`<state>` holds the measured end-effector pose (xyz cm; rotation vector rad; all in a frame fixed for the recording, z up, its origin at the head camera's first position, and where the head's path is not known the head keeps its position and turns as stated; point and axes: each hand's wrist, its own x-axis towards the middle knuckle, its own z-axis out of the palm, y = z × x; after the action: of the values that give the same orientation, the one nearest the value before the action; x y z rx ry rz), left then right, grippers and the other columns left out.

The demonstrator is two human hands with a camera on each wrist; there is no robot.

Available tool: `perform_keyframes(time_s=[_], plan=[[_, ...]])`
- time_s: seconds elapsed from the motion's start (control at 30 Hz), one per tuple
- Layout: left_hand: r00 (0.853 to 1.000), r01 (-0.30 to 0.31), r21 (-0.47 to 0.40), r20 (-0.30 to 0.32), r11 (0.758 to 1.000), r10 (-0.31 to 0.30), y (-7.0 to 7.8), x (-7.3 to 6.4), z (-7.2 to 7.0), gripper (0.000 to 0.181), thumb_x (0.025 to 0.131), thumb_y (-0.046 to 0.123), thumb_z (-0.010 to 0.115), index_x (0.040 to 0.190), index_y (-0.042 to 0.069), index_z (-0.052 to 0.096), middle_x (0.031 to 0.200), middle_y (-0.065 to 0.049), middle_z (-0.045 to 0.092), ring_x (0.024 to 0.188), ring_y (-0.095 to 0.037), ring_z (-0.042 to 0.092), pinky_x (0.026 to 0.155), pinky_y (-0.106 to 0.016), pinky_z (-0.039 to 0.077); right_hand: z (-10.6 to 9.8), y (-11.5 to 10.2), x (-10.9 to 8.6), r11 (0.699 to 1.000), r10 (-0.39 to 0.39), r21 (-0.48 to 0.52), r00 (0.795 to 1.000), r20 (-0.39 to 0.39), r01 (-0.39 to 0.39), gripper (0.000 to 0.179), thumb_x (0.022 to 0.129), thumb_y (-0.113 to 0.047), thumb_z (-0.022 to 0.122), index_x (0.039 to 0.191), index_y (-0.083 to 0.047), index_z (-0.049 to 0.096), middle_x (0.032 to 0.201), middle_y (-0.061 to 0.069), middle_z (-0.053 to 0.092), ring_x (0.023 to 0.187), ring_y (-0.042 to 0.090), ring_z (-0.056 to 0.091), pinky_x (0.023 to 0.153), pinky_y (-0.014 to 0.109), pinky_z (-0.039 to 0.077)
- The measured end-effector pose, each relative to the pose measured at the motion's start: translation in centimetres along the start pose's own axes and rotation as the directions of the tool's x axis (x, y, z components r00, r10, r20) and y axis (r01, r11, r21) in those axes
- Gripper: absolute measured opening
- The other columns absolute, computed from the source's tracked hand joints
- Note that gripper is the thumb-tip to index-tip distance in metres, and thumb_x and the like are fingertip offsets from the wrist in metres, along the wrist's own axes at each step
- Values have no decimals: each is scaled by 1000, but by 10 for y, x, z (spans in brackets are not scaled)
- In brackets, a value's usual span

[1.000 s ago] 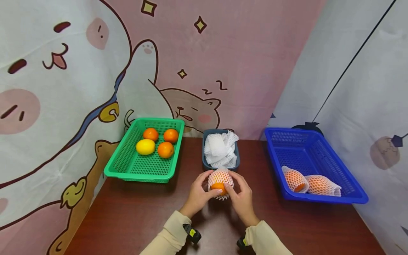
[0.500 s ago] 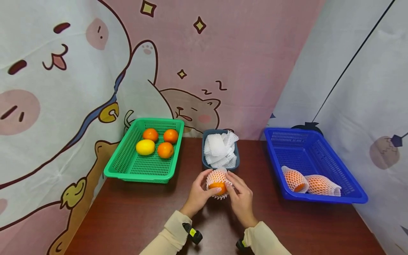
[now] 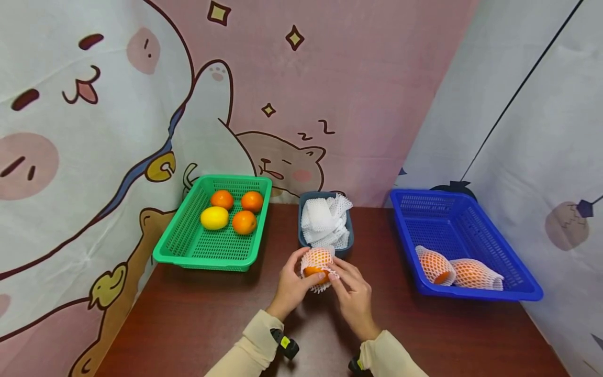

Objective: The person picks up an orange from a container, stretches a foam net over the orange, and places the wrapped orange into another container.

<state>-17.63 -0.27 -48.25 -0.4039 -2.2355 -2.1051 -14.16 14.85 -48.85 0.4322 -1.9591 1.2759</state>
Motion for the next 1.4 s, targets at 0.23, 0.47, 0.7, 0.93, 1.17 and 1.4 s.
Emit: perform_keyframes(time_s=[0.23,0.47,0.7,0.93,1.17,1.4], plan=[[999,-16,14,-31,1000,16,1,-1,0,64,79,8,80,134,-1,50,123,-17,57,102,-27,58,85,-38,53,2,-3,-1,999,-47,-22,999,-12,47,28,73,18,71,99,9,72,107,27,66,98,46,59,94,24,43],[997,-23,32,-67,999,25,3,-3,1,62,77,6,81,132,2,53,123,-18,58,104,-30,57,86,-47,52,8,14,-12,994,-91,-54,996,-23,90,29,71,16,73,98,6,74,106,23,68,98,42,59,94,26,42],[998,-54,-112,-28,992,51,-13,1,-3,63,74,-8,72,132,-2,51,127,-19,57,109,-29,55,88,-32,49,6,23,-14,994,-109,3,994,3,109,34,73,10,74,106,5,71,112,22,66,104,37,56,97,24,39],[984,108,-457,175,883,-30,-43,9,-9,67,77,-13,57,140,1,43,131,-15,52,105,-22,57,83,-30,51,-11,7,6,971,118,204,991,63,-128,56,81,17,61,134,14,45,134,29,48,120,37,48,96,24,42],[930,279,-534,357,799,-86,-39,6,-10,60,87,-9,49,145,-2,34,125,-12,53,102,-21,59,81,-35,53,-21,42,6,827,262,381,883,388,-413,75,89,4,58,154,-7,22,153,23,26,137,35,29,103,22,33],[947,220,-434,311,874,-84,-37,7,-6,48,91,-4,52,138,-6,44,120,-11,58,97,-17,60,81,-29,52,-25,44,6,735,264,436,812,520,-519,70,86,3,64,148,1,32,138,21,41,108,21,55,81,32,53]])
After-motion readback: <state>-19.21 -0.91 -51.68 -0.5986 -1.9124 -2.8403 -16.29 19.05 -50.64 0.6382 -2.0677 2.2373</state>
